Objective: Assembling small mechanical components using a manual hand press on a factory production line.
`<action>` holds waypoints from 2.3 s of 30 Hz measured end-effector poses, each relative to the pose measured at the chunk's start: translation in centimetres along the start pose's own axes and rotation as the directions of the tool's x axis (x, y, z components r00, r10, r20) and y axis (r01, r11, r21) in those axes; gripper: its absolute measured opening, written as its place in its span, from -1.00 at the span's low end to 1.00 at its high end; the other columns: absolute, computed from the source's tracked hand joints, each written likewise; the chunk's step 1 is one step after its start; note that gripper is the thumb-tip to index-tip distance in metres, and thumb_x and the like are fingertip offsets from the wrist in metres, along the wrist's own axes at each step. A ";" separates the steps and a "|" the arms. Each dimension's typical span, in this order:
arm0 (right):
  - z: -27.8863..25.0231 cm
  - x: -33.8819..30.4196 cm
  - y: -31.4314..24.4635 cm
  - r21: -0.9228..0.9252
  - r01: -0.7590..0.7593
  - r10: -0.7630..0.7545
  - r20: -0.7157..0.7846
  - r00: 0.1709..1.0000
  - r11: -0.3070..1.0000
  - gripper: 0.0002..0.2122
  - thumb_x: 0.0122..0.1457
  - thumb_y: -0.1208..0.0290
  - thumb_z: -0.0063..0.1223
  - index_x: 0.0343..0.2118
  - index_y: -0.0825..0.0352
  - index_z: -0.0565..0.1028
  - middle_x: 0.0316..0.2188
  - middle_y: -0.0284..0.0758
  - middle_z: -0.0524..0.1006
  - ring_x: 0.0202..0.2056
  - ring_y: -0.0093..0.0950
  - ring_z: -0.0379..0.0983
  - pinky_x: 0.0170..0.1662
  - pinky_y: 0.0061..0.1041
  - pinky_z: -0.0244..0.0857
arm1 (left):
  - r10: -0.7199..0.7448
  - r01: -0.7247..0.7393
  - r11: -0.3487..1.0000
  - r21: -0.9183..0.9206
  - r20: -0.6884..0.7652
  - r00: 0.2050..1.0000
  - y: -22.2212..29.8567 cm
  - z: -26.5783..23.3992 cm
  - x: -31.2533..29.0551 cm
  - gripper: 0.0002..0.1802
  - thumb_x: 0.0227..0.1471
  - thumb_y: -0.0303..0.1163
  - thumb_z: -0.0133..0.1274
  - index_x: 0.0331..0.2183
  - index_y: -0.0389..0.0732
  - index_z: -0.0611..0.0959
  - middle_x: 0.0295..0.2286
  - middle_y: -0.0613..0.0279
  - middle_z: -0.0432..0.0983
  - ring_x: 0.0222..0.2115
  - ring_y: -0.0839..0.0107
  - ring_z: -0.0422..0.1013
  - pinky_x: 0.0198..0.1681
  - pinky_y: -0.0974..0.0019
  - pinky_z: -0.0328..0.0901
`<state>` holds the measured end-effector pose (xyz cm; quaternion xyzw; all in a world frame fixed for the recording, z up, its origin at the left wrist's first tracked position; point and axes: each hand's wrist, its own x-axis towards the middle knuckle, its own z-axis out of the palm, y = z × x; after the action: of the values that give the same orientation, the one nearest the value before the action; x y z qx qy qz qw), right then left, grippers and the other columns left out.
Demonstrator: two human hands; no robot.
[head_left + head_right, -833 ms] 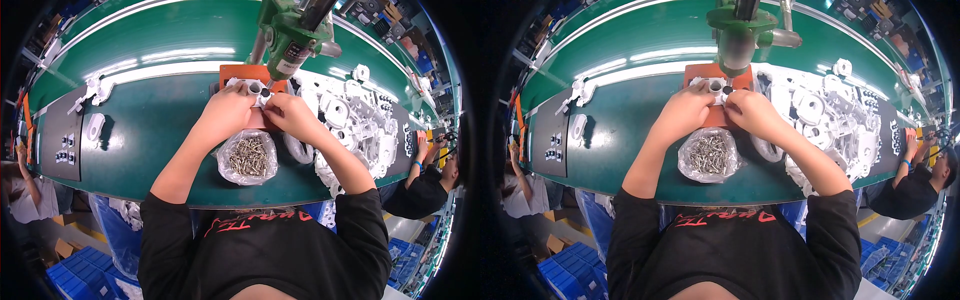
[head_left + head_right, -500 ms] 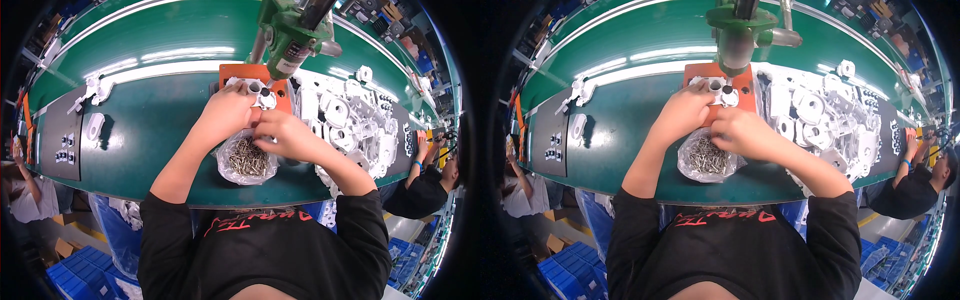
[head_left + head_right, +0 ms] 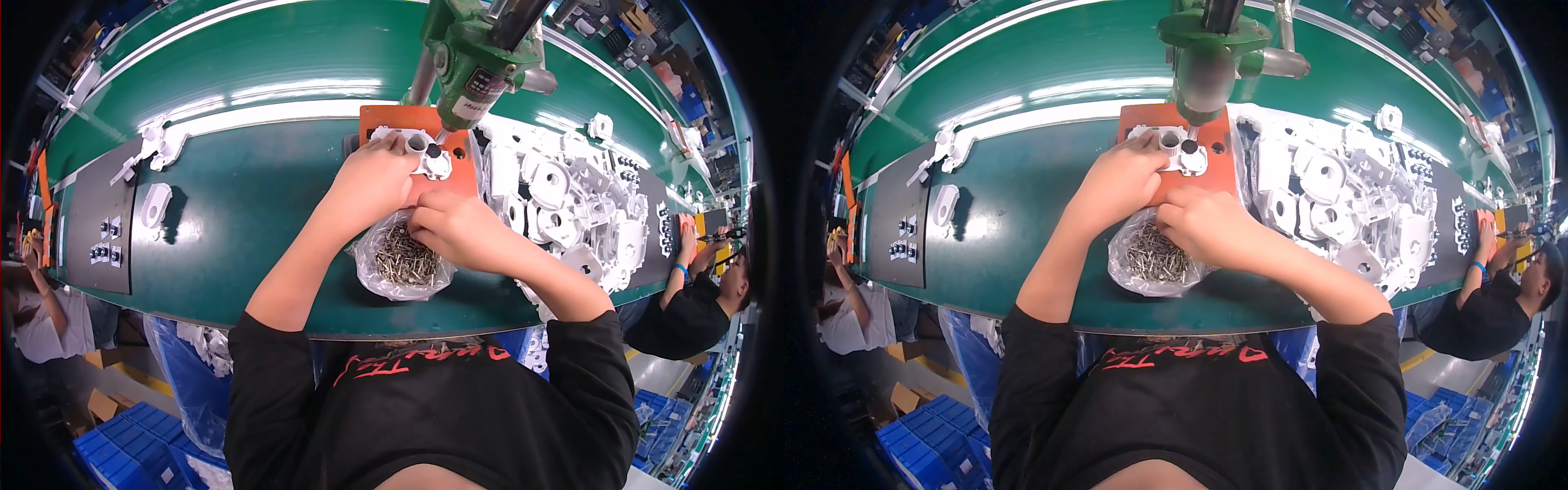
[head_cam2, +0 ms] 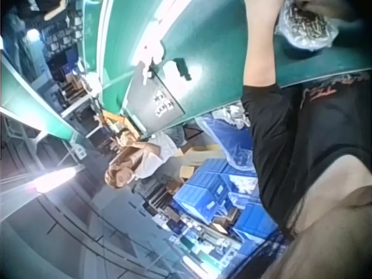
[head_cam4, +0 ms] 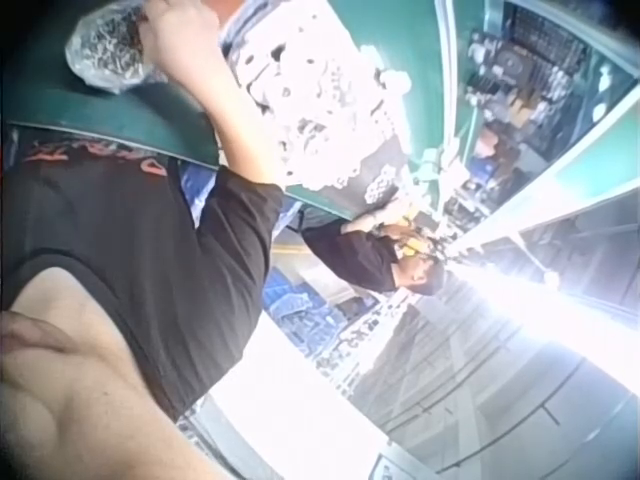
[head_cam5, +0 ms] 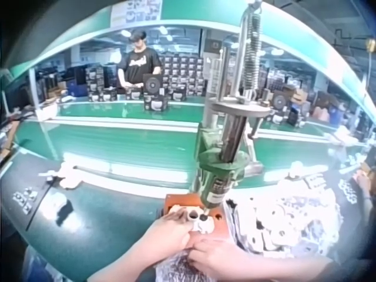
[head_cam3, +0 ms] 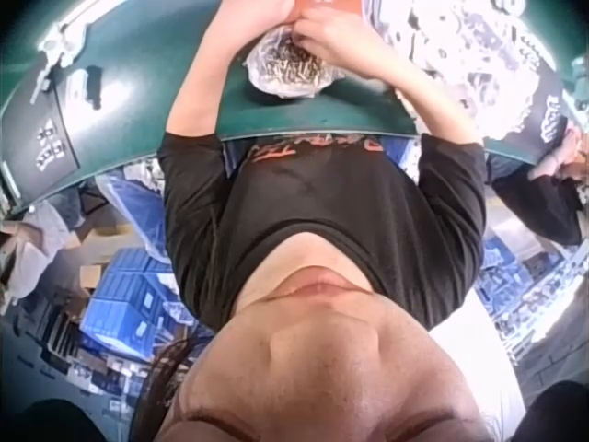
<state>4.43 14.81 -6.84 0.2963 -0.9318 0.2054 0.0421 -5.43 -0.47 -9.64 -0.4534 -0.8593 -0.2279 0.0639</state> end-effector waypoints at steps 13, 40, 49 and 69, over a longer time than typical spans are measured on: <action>-2.5 -0.4 2.6 0.459 -0.250 0.284 -0.005 0.959 0.853 -0.91 0.07 0.62 -0.04 -0.35 0.43 0.46 -0.49 -0.26 0.46 -0.44 -0.48 0.41 -0.34 -0.55 0.28 | 0.039 -0.040 0.999 -0.022 -0.056 0.998 0.1 -0.1 0.0 -0.82 -0.21 -0.51 -0.06 -0.46 -0.31 0.58 -0.29 -0.12 0.49 -0.20 0.08 0.41 -0.11 0.15 0.33; 0.9 1.8 7.2 0.641 -0.373 0.625 -0.217 0.750 0.670 -0.86 0.01 0.51 0.13 -0.39 0.42 0.45 -0.52 -0.46 0.47 -0.49 -0.72 0.34 -0.38 -0.69 0.24 | -0.004 0.004 1.000 -0.005 0.003 1.000 0.2 -0.4 -0.1 -0.79 -0.16 -0.49 -0.09 -0.41 -0.31 0.58 -0.20 -0.21 0.45 -0.08 0.06 0.37 0.00 0.14 0.27; 1.9 2.0 8.1 0.598 -0.342 0.601 -0.306 0.738 0.724 -0.87 0.00 0.50 0.14 -0.43 0.43 0.46 -0.56 -0.44 0.48 -0.50 -0.72 0.34 -0.40 -0.68 0.23 | 0.011 -0.011 1.000 0.001 -0.009 1.000 0.1 -0.2 0.0 -0.79 -0.18 -0.49 -0.06 -0.41 -0.31 0.58 -0.20 -0.21 0.45 -0.08 0.06 0.36 -0.02 0.13 0.28; 1.4 1.0 8.5 0.521 -0.148 0.368 -0.349 0.862 0.841 -0.89 0.01 0.63 -0.05 -0.40 0.47 0.50 -0.32 -0.28 0.49 -0.22 -0.45 0.39 -0.10 -0.55 0.22 | -0.023 0.023 1.000 -0.005 -0.018 1.000 0.6 -0.4 0.0 -0.78 -0.17 -0.48 -0.06 -0.38 -0.30 0.58 -0.19 -0.19 0.45 -0.08 0.07 0.36 0.01 0.14 0.25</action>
<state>-1.12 19.96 -10.96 0.1123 -0.8503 0.4930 0.1460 -5.02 -0.34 -9.12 -0.4417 -0.8632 -0.2347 0.0680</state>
